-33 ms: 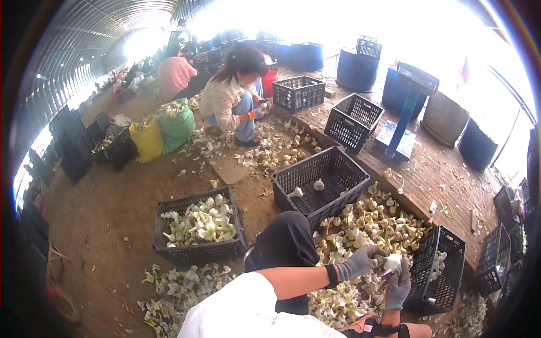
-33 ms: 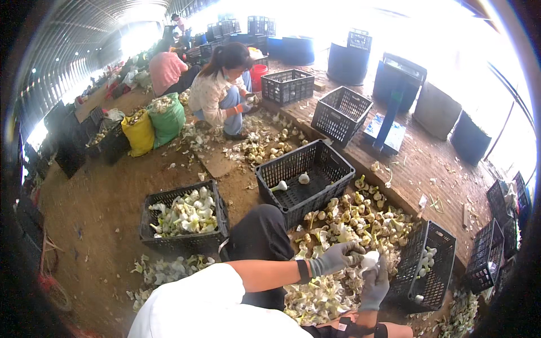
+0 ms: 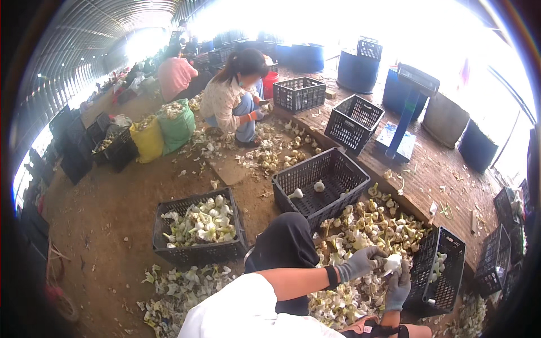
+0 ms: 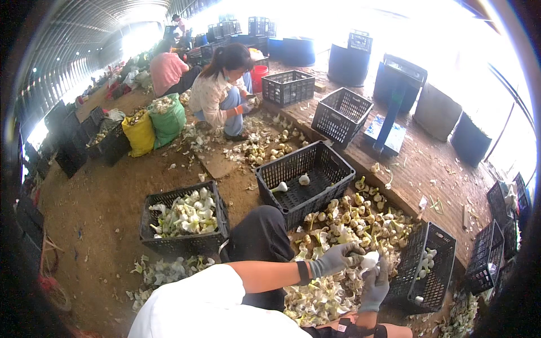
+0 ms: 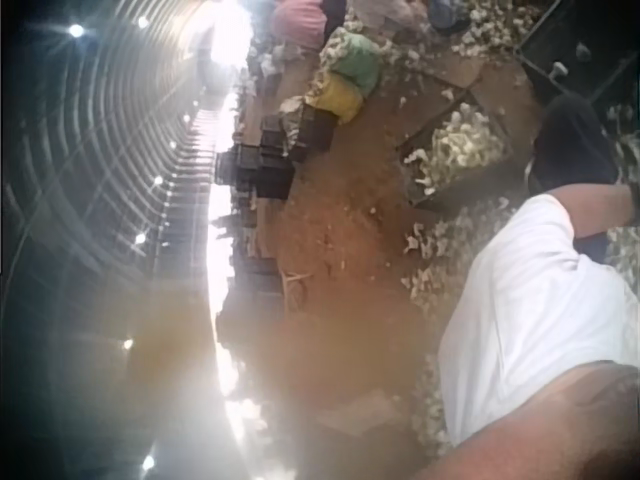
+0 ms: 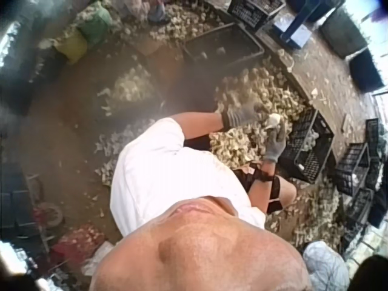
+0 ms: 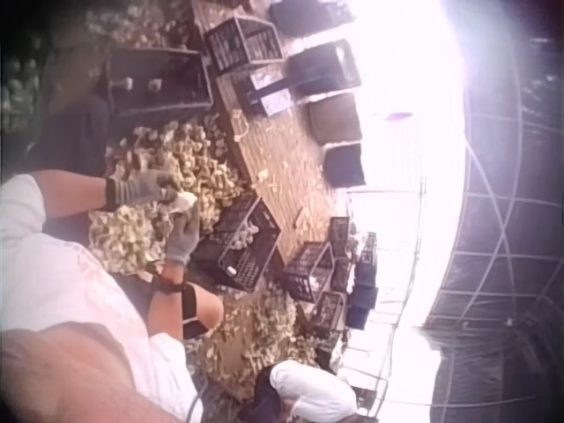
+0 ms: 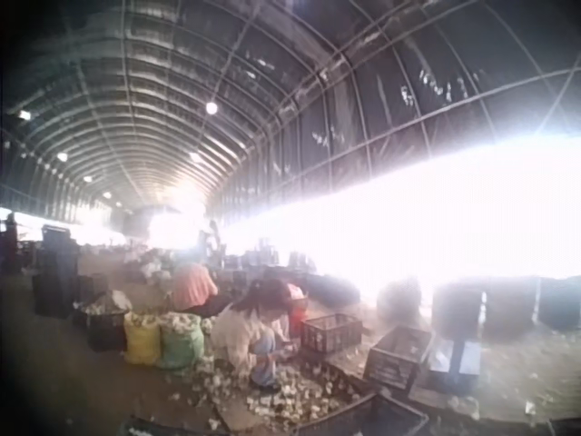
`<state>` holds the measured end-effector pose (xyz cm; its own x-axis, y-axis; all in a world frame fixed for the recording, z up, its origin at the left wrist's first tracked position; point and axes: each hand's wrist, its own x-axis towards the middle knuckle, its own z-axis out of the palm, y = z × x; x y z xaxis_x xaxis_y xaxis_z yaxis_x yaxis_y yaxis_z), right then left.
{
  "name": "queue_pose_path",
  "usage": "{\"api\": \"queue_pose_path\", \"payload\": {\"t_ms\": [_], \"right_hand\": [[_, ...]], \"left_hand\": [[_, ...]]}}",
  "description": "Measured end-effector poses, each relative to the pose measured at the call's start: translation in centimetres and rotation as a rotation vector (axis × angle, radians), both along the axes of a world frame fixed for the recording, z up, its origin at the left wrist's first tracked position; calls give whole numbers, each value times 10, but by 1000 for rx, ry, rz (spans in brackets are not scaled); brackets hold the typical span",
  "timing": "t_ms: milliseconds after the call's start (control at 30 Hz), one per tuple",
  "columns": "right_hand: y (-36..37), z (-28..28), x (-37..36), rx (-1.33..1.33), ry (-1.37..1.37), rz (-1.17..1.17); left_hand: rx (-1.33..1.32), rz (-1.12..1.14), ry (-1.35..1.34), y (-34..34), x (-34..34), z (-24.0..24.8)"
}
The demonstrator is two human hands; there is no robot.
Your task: The person picks up garlic bulbs from a pile, peels away the outer layers, and snaps off the stems by hand. They place the cleaned garlic into a plastic crate and repeat the process with more bulbs.
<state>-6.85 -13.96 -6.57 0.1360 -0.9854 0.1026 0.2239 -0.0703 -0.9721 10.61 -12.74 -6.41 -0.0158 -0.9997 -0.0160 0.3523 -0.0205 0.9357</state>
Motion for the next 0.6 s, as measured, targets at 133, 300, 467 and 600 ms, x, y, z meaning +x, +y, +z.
{"api": "queue_pose_path", "payload": {"t_ms": [133, 300, 467, 600], "right_hand": [[-8, -14, -11, -62, 150, 106], [-8, -18, -16, 83, 29, 109], [8, 19, -19, 124, 41, 266], [9, 21, -26, -34, -387, 415]], "left_hand": [[12, 21, 2, 0, 0, -2], [-57, -109, -79, 2, 4, 8], [-32, -169, -19, 0, 6, 1], [198, -296, 369, -4, 5, -1]]}}
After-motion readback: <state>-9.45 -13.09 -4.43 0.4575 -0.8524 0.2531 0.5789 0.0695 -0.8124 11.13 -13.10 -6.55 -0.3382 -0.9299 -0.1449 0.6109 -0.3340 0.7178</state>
